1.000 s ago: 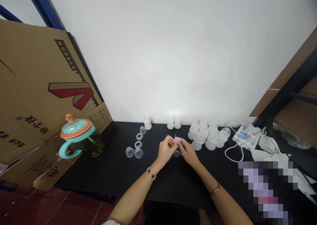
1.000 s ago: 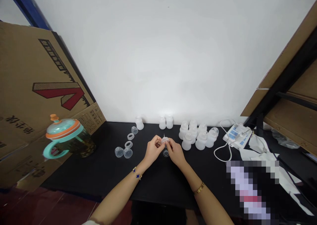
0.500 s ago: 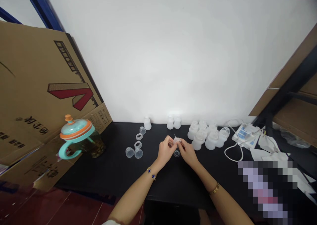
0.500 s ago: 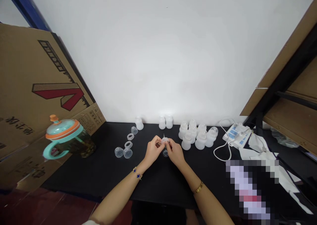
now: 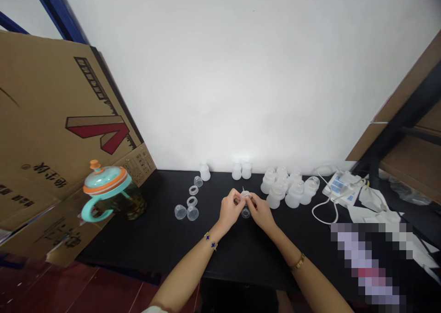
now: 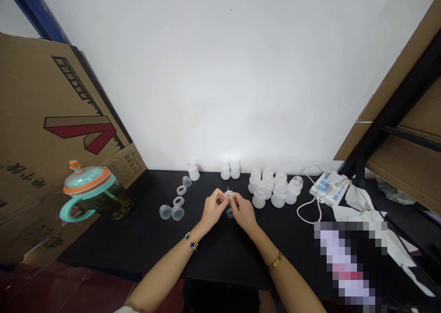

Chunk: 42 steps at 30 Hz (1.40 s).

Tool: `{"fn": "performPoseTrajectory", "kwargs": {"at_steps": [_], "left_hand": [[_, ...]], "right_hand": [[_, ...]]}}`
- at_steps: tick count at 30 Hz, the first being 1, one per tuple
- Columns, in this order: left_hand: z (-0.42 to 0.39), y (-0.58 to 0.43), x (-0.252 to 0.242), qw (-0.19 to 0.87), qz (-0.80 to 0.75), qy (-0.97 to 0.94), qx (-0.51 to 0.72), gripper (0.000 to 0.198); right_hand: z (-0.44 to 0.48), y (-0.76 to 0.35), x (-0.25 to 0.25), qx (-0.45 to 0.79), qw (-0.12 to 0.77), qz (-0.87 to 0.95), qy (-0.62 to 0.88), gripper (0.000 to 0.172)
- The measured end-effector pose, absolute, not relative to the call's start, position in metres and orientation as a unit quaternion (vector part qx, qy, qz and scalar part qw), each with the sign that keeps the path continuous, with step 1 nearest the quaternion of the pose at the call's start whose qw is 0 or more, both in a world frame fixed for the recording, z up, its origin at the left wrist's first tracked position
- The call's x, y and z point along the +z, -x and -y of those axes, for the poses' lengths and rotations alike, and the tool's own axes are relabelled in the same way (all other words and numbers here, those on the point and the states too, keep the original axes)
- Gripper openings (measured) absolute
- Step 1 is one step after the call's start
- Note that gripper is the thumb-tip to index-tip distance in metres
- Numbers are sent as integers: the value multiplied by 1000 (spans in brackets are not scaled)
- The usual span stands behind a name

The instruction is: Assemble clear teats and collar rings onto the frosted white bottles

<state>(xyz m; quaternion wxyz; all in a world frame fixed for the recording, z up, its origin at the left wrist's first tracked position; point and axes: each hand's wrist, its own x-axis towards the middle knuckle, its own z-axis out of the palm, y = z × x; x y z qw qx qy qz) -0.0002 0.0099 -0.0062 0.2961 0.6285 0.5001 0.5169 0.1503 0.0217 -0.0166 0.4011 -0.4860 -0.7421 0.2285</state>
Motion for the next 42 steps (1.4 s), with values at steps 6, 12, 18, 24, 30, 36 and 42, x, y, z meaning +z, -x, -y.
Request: {"fn": "performPoseTrajectory", "kwargs": {"at_steps": [6,12,18,24,30,36,42], "left_hand": [[-12,1,-10,305,-494,-628,518,24],[-12,1,-10,306,-500,-625,515,24],[-11,0,-9,309,-502,-623,514,23],[-12,1,-11,282,-523,-637,491,20],[-15,3,-11,242,-538,-666,456,33],[-15,3,-12,244,-530,-677,449,31],[-16,3,-15,239,-543,-672,444,30]], "right_hand": [[-21,-150,-17,218,396,745,490,34],[-23,-149,-20,199,397,746,496,36],[-23,-149,-21,209,396,741,500,35],[-22,-149,-19,253,423,717,492,36],[-19,-148,-18,289,436,703,482,39],[-19,-148,-18,276,429,708,488,38],[-22,-148,-19,257,416,712,504,39]]}}
